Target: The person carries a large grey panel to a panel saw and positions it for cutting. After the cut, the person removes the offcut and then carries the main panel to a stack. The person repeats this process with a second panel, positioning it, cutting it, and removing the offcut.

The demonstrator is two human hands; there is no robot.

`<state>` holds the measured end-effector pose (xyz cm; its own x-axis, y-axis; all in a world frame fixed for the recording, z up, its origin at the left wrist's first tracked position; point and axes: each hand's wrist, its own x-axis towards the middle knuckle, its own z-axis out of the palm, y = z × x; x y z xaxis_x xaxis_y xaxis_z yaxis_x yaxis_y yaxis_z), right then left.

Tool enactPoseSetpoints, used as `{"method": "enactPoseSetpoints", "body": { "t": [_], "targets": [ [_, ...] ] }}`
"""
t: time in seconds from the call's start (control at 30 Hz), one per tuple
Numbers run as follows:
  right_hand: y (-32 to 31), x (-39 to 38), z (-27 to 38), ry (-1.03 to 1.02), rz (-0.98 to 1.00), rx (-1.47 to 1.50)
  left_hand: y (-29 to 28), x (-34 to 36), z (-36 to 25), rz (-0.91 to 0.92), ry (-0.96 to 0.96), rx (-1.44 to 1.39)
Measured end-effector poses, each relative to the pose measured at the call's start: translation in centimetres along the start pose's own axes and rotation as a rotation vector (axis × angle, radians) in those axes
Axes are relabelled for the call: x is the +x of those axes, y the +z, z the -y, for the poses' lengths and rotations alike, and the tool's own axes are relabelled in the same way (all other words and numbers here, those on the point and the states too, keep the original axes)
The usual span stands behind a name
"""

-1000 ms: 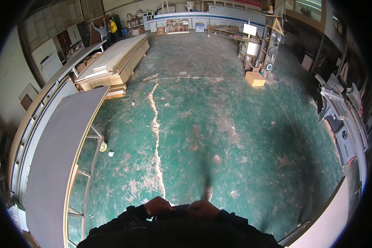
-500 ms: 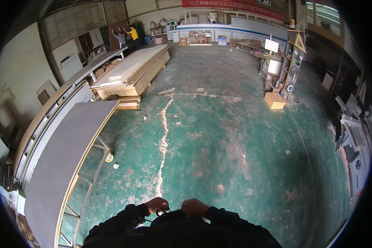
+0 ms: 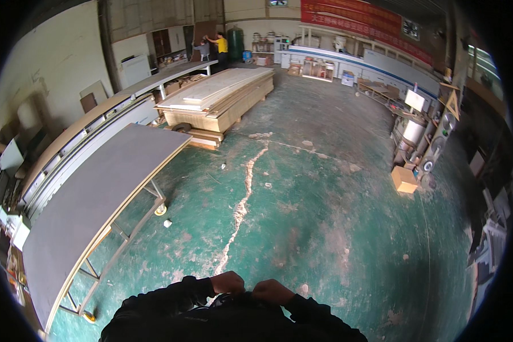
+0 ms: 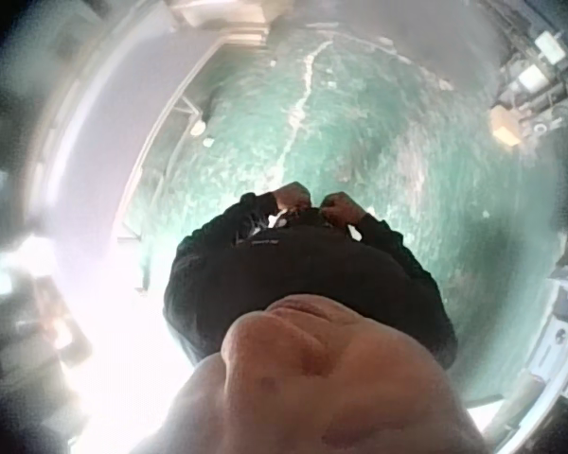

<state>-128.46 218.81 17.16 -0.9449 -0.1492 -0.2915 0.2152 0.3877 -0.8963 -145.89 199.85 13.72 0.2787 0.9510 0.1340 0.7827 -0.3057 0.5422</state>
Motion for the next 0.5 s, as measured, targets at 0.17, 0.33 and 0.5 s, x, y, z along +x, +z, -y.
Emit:
{"method": "enactPoseSetpoints", "body": {
  "t": [0.17,0.33,0.5],
  "targets": [
    [-1.7,1.4,1.0,0.081,0.032,0.082,-1.4,-0.5,0.7,0.094,-0.132,-0.176],
    [-3.0,2.6,1.0,0.021,0.126,0.024,-1.6,-2.6,0.7,-0.090,-0.028,-0.231],
    [-2.4,3.4,0.5,0.042,0.219,0.157,-0.8,-5.3,-0.2,-0.200,-0.107,-0.326]
  ]
}}
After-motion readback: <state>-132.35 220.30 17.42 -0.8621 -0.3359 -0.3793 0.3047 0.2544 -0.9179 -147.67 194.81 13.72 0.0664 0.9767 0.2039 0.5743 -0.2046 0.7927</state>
